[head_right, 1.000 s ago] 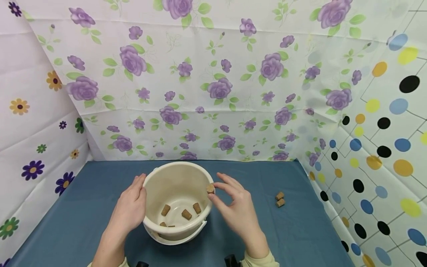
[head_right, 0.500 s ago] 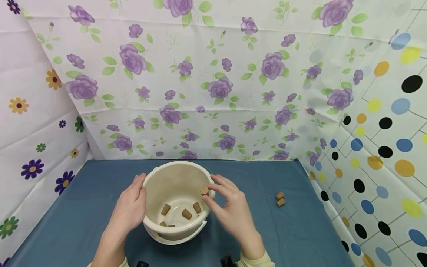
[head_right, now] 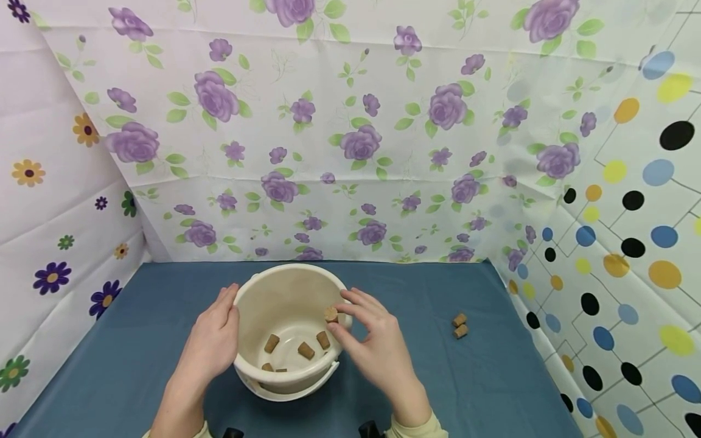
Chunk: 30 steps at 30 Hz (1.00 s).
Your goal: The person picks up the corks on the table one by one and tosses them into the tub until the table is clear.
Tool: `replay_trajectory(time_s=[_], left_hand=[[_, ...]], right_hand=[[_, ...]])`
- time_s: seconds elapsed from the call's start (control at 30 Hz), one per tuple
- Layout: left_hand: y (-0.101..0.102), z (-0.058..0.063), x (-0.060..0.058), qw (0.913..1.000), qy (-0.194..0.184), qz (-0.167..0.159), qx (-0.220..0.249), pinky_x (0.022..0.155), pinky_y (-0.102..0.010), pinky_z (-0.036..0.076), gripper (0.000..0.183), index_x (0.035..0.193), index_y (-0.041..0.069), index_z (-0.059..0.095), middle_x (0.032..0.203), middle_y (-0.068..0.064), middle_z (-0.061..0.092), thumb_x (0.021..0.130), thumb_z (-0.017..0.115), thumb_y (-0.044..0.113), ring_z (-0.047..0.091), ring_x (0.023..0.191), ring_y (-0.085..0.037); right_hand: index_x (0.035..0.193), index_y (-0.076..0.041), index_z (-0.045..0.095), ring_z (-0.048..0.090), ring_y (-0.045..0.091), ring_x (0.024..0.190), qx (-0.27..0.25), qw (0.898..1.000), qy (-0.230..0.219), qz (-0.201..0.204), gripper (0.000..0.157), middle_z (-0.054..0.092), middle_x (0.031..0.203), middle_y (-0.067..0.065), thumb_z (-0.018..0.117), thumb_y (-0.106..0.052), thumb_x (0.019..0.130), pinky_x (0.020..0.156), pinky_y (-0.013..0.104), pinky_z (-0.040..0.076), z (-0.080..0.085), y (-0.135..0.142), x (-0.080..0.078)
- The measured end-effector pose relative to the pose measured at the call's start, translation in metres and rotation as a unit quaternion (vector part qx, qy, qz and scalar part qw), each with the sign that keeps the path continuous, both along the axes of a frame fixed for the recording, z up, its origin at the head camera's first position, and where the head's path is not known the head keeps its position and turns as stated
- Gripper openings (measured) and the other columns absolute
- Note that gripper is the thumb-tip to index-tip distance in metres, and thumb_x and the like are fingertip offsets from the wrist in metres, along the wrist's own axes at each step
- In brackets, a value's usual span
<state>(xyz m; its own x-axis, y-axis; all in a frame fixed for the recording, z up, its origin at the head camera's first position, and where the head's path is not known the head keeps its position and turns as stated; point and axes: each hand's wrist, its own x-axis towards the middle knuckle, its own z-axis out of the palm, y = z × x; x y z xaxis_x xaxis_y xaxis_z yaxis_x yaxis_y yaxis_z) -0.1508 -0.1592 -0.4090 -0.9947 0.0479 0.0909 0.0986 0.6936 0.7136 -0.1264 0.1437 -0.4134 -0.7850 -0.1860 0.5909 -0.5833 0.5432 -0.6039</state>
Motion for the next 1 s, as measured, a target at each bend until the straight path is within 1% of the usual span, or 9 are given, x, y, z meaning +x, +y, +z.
replay_trajectory(time_s=[0.33, 0.5, 0.77, 1.0], left_hand=[[0.0, 0.0, -0.001, 1.0, 0.002, -0.003, 0.001, 0.129, -0.06, 0.017, 0.055, 0.167, -0.002, 0.029, 0.173, -0.022, 0.027, 0.117, 0.027, 0.021, 0.017, 0.163, -0.036], [0.0, -0.001, -0.001, 1.0, 0.002, -0.002, 0.002, 0.129, -0.059, 0.017, 0.055, 0.167, -0.002, 0.029, 0.173, -0.022, 0.027, 0.117, 0.028, 0.021, 0.018, 0.162, -0.037], [-0.001, -0.001, 0.001, 1.0, -0.004, -0.006, 0.007, 0.13, -0.059, 0.016, 0.055, 0.169, 0.0, 0.026, 0.174, -0.021, 0.024, 0.118, 0.026, 0.022, 0.014, 0.163, -0.035], [-0.001, -0.001, 0.001, 0.9999, -0.005, -0.006, 0.008, 0.13, -0.059, 0.016, 0.055, 0.169, 0.0, 0.026, 0.175, -0.021, 0.024, 0.118, 0.026, 0.022, 0.014, 0.163, -0.035]], right_hand=[[0.12, -0.017, 0.082, 0.058, 0.027, 0.141, 0.006, 1.0, -0.003, -0.002, 0.028, 0.069, 0.142, 0.002, 0.087, -0.023, 0.094, 0.109, 0.059, 0.052, 0.0, -0.003, 0.0], [0.12, -0.017, 0.082, 0.058, 0.026, 0.141, 0.005, 1.0, -0.008, 0.003, 0.028, 0.07, 0.142, 0.001, 0.087, -0.024, 0.094, 0.11, 0.058, 0.051, 0.0, -0.005, 0.001], [0.123, -0.019, 0.081, 0.057, 0.024, 0.142, 0.005, 1.0, -0.02, 0.009, 0.03, 0.069, 0.142, -0.002, 0.086, -0.027, 0.094, 0.11, 0.057, 0.052, 0.003, -0.009, 0.002], [0.124, -0.019, 0.081, 0.057, 0.024, 0.142, 0.002, 1.0, -0.022, 0.014, 0.03, 0.069, 0.142, -0.002, 0.085, -0.027, 0.095, 0.11, 0.057, 0.052, 0.003, -0.011, 0.002]])
